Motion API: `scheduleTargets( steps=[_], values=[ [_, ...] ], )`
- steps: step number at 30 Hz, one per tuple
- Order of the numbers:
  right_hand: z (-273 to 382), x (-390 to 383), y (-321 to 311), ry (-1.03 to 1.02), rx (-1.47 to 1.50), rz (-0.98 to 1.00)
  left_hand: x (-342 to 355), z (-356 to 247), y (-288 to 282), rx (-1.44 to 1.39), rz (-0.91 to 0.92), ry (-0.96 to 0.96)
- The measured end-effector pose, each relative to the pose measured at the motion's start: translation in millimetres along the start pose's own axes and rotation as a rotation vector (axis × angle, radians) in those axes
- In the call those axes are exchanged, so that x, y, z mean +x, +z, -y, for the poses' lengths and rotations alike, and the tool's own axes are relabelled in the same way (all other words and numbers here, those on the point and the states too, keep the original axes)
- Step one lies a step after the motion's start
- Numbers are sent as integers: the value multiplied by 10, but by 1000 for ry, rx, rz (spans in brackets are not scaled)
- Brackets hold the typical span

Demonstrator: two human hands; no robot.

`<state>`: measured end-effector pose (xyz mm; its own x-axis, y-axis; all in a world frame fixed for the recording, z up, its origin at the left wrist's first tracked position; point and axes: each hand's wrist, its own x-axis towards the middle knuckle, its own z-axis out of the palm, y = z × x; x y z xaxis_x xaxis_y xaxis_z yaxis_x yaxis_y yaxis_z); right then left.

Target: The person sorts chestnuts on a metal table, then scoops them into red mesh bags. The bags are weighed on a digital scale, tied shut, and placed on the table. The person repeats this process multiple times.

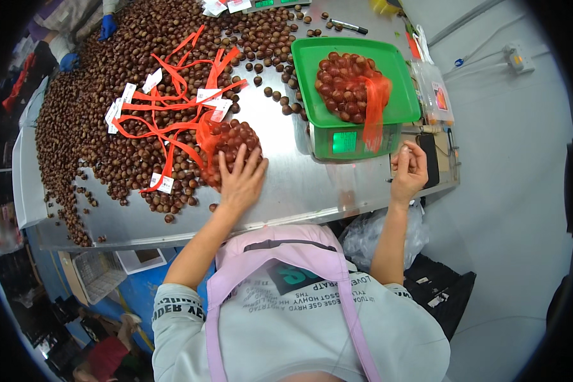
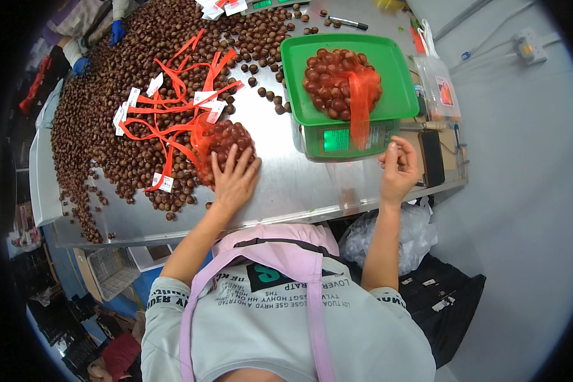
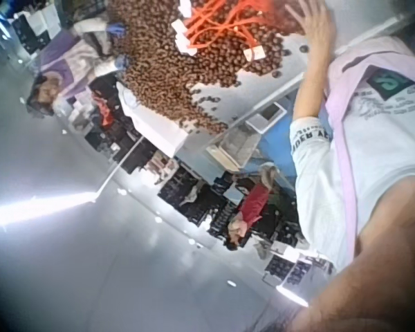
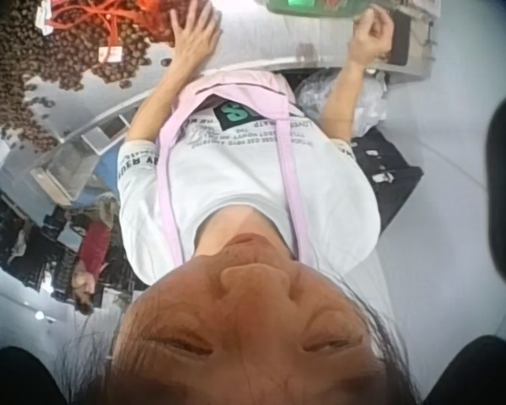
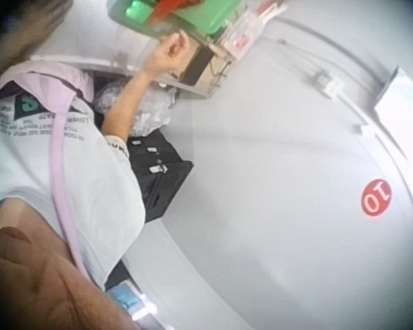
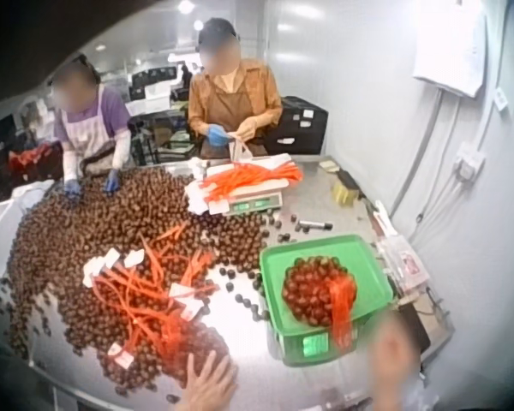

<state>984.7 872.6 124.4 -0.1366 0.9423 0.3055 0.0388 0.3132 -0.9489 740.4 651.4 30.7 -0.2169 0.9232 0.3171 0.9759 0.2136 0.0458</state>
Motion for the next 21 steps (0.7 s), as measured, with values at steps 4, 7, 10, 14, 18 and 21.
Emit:
scheduleTargets(
  steps=[4,7,10,14,18,21],
  values=[
    [-8,-32,-4,43,-3,32,133,299,29,67,-23,-17],
    [-11,-31,-30,44,-19,34,242,512,24,103,-12,-66],
    [-35,-45,-74,31,-49,30,344,587,99,181,-4,-132],
    [-181,-99,-127,73,-79,15,697,234,67,-58,-57,-101],
    [-203,-134,-94,117,-125,48,1048,-101,292,-426,10,73],
    [-254,-160,-107,117,-154,76,1190,-152,453,-481,19,66]
  ],
)
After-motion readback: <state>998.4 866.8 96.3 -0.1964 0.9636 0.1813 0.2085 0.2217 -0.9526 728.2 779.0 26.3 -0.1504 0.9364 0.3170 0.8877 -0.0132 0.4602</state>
